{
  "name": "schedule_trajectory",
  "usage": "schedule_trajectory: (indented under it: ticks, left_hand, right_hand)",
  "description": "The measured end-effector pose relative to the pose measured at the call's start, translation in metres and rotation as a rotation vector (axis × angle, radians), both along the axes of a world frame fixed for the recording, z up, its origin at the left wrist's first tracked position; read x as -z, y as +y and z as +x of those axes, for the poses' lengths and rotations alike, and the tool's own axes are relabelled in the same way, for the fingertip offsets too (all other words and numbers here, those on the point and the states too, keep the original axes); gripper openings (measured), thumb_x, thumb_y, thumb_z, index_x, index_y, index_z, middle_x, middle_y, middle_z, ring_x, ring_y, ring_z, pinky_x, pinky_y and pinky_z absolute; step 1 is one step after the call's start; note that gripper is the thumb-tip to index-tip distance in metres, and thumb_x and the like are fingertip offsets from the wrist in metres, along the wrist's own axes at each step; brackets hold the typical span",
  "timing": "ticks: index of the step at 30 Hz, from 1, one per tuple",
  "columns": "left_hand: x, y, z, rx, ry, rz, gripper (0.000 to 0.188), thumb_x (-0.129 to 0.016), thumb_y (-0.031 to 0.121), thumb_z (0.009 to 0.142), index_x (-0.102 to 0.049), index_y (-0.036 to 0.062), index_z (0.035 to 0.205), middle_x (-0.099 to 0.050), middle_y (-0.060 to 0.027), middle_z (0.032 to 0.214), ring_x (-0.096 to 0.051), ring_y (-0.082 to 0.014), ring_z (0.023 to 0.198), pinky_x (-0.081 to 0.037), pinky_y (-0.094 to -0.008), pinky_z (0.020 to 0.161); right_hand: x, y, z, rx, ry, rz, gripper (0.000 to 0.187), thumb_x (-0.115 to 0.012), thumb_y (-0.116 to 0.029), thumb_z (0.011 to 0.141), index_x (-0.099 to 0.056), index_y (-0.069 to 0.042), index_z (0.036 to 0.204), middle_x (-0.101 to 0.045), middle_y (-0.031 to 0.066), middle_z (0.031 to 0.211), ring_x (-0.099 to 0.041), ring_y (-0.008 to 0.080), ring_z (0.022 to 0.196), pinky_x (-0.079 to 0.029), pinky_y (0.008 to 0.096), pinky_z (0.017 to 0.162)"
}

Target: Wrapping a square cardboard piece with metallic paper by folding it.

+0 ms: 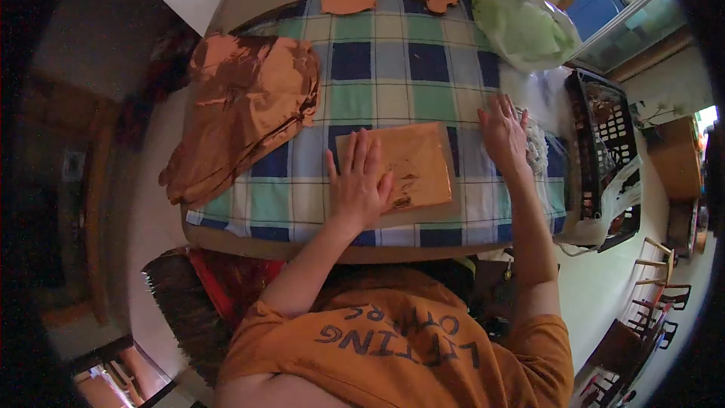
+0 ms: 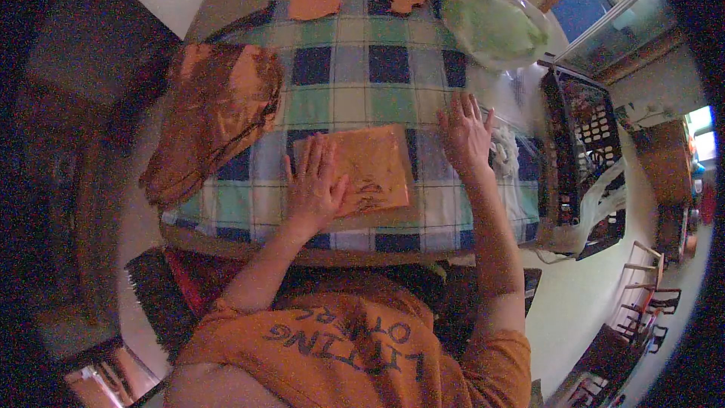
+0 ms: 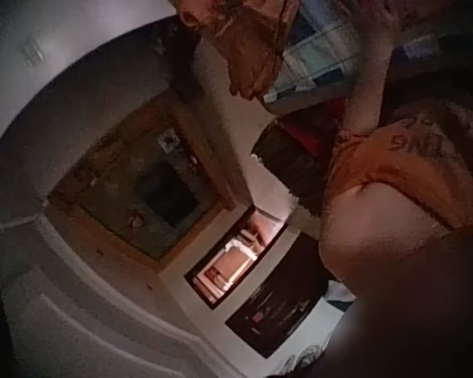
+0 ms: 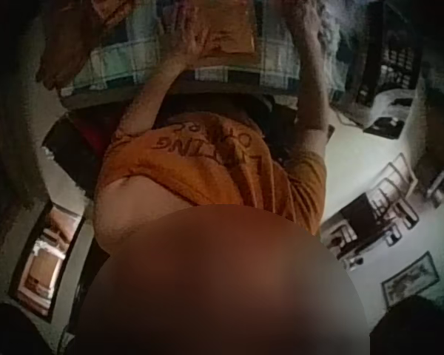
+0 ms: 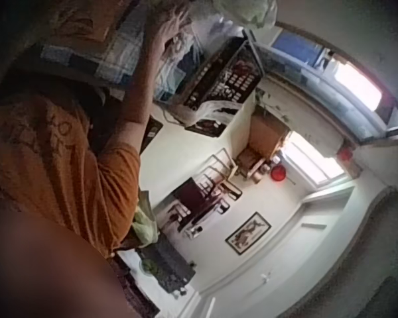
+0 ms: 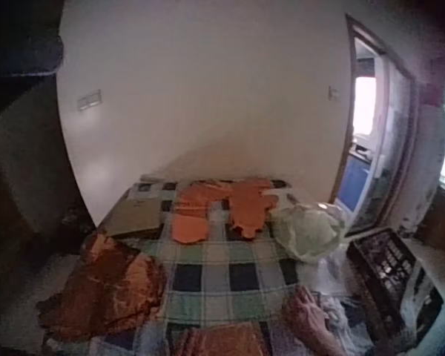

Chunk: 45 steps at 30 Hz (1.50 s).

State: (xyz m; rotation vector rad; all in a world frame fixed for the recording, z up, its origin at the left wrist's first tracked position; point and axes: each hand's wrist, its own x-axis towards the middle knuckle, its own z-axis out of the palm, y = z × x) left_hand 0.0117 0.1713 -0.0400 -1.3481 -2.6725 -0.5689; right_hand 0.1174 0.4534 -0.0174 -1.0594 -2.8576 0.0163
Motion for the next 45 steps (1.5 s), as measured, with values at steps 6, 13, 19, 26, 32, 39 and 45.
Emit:
schedule_trajectory:
  ticks: [6,13,19,26,32,39,45]
  left_hand:
    - [-0.003,-0.001,0.000,-0.011,0.024,-0.018,0.066,-0.057,0.033,0.087,-0.034,0.0054,0.142,-0.027,-0.0148,0.152,-0.023,-0.0304,0.142,-0.014,-0.0643,0.109]
    - [0.001,0.004,0.000,0.004,0.029,0.007,0.068,-0.059,0.033,0.085,-0.034,0.0052,0.142,-0.028,-0.0136,0.152,-0.024,-0.0291,0.142,-0.014,-0.0641,0.109]
    - [0.000,-0.004,-0.001,-0.015,0.035,0.005,0.070,-0.060,0.035,0.085,-0.033,0.0057,0.143,-0.027,-0.0131,0.153,-0.023,-0.0284,0.142,-0.014,-0.0638,0.109]
    - [-0.003,-0.006,-0.001,-0.005,0.021,0.006,0.068,-0.058,0.034,0.086,-0.033,0.0051,0.142,-0.026,-0.0144,0.153,-0.022,-0.0298,0.143,-0.014,-0.0638,0.110]
    - [-0.004,0.003,0.000,0.006,-0.036,-0.063,0.063,-0.056,0.035,0.087,-0.038,0.0039,0.139,-0.027,-0.0151,0.152,-0.021,-0.0300,0.143,-0.013,-0.0636,0.110]
    - [0.006,0.001,-0.001,-0.018,-0.006,-0.015,0.065,-0.056,0.037,0.086,-0.038,0.0042,0.139,-0.026,-0.0147,0.152,-0.020,-0.0295,0.143,-0.013,-0.0638,0.110]
    - [0.010,-0.002,-0.002,-0.018,-0.013,0.028,0.067,-0.058,0.037,0.084,-0.038,0.0037,0.139,-0.027,-0.0146,0.152,-0.022,-0.0295,0.142,-0.012,-0.0647,0.109]
  right_hand:
    - [0.020,0.082,0.011,-0.230,0.113,0.328,0.039,-0.055,-0.033,0.091,-0.056,-0.008,0.120,-0.056,0.0103,0.128,-0.054,0.0303,0.116,-0.036,0.0530,0.098]
    - [0.037,0.178,0.028,0.106,0.441,-0.159,0.019,-0.056,-0.024,0.087,-0.062,-0.006,0.093,-0.063,0.0161,0.087,-0.062,0.0338,0.082,-0.048,0.0436,0.073]
    - [-0.046,0.106,0.025,0.146,0.430,0.103,0.027,-0.052,-0.031,0.092,-0.065,-0.008,0.094,-0.064,0.0206,0.089,-0.062,0.0376,0.087,-0.049,0.0435,0.074]
    - [-0.085,-0.028,-0.030,-0.592,0.638,-0.036,0.018,-0.064,0.001,0.079,-0.069,-0.006,0.095,-0.068,0.0089,0.099,-0.062,0.0261,0.096,-0.041,0.0391,0.094]
    - [-0.014,-0.030,-0.084,-0.652,0.359,-0.031,0.020,-0.062,-0.005,0.080,-0.068,-0.018,0.094,-0.061,0.0056,0.114,-0.054,0.0277,0.110,-0.033,0.0468,0.102]
    - [0.014,-0.014,-0.107,-0.677,0.396,-0.225,0.022,-0.058,-0.003,0.077,-0.064,-0.016,0.094,-0.059,0.0062,0.119,-0.051,0.0278,0.118,-0.024,0.0529,0.110]
    - [-0.008,-0.036,-0.082,-0.391,0.513,-0.428,0.021,-0.049,-0.004,0.084,-0.063,-0.011,0.097,-0.059,0.0109,0.120,-0.055,0.0341,0.110,-0.041,0.0466,0.094]
